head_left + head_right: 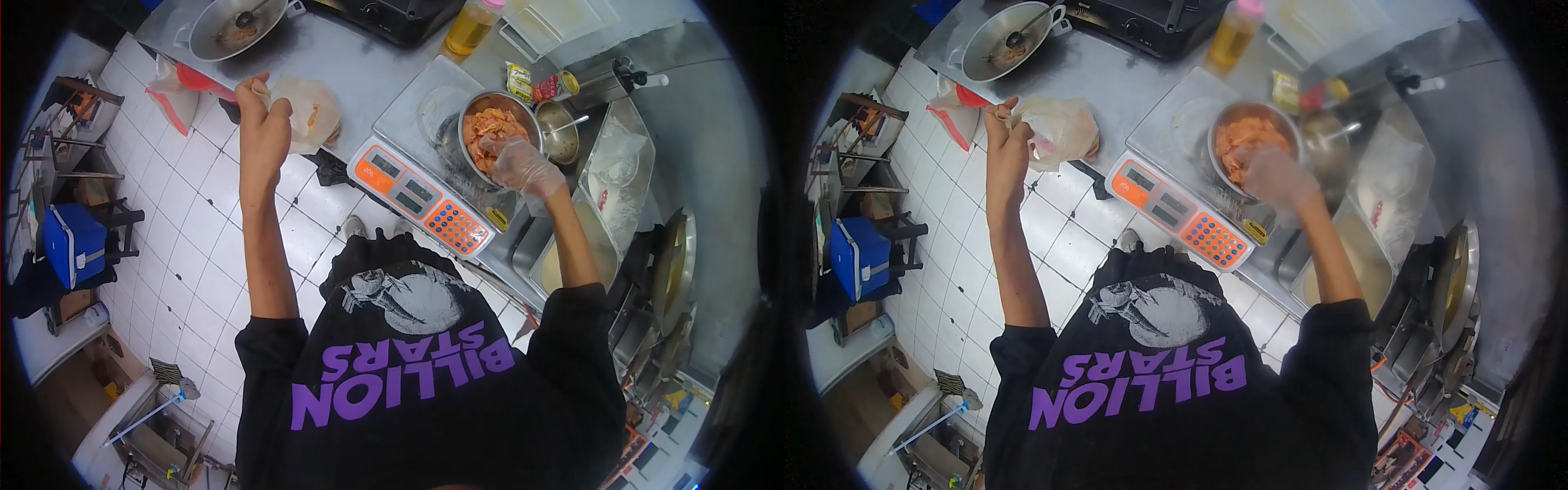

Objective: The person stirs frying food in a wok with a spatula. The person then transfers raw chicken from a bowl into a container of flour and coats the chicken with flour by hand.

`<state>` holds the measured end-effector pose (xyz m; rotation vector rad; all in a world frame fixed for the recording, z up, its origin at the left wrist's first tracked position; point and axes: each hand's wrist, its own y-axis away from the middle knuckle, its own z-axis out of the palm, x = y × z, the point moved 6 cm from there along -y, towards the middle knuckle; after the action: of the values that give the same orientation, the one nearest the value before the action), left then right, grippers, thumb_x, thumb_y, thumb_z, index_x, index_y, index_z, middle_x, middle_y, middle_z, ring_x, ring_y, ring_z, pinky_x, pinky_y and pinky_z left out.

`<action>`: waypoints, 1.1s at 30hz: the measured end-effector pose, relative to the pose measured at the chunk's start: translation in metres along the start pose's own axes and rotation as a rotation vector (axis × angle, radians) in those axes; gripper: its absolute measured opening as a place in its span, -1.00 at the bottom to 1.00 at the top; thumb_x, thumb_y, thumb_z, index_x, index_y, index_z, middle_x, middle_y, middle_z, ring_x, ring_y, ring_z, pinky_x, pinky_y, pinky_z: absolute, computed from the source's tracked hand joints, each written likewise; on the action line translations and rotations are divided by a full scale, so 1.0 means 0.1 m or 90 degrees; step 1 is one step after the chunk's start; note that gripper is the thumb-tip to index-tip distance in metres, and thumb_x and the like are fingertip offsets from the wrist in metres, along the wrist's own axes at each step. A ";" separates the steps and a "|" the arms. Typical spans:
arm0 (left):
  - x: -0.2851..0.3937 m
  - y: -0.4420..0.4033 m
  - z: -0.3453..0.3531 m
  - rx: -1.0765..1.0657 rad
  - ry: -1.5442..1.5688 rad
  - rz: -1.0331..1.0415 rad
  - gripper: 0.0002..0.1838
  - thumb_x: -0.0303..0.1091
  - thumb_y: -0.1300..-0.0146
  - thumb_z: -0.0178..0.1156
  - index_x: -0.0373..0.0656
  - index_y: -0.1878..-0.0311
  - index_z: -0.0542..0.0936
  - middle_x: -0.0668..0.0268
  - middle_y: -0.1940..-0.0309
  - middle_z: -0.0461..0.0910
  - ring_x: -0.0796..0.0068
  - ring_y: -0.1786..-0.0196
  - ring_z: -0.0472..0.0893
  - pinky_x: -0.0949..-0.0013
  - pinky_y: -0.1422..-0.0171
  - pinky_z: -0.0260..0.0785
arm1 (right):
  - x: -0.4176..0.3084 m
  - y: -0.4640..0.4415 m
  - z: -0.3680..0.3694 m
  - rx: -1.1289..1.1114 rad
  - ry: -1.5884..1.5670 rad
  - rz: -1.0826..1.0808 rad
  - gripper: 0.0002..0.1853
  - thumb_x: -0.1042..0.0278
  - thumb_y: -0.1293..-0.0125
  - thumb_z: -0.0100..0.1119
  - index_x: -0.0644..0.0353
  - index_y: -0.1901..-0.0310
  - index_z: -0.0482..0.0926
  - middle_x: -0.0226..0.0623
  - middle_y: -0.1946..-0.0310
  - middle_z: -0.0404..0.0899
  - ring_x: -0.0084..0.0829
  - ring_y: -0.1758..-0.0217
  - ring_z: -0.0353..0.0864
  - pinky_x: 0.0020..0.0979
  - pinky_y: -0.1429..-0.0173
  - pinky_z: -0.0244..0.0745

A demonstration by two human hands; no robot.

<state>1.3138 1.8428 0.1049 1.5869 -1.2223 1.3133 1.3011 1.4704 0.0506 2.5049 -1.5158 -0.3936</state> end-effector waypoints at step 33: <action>-0.04 0.01 0.03 -0.019 0.046 0.016 -0.53 -0.49 -0.09 -0.08 -0.31 -0.13 0.20 -0.01 -0.20 0.29 0.15 -0.22 0.34 0.28 -0.34 0.12 | 0.34 0.23 -0.81 0.230 -0.714 0.201 -0.84 0.58 -0.01 0.17 0.15 0.35 0.46 -0.48 0.45 0.49 -0.72 0.52 0.41 -0.65 0.52 0.29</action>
<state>1.3136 1.8410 0.1000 1.4956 -1.2152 1.3506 1.3226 1.4308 0.1300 2.2432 -2.4558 -1.8066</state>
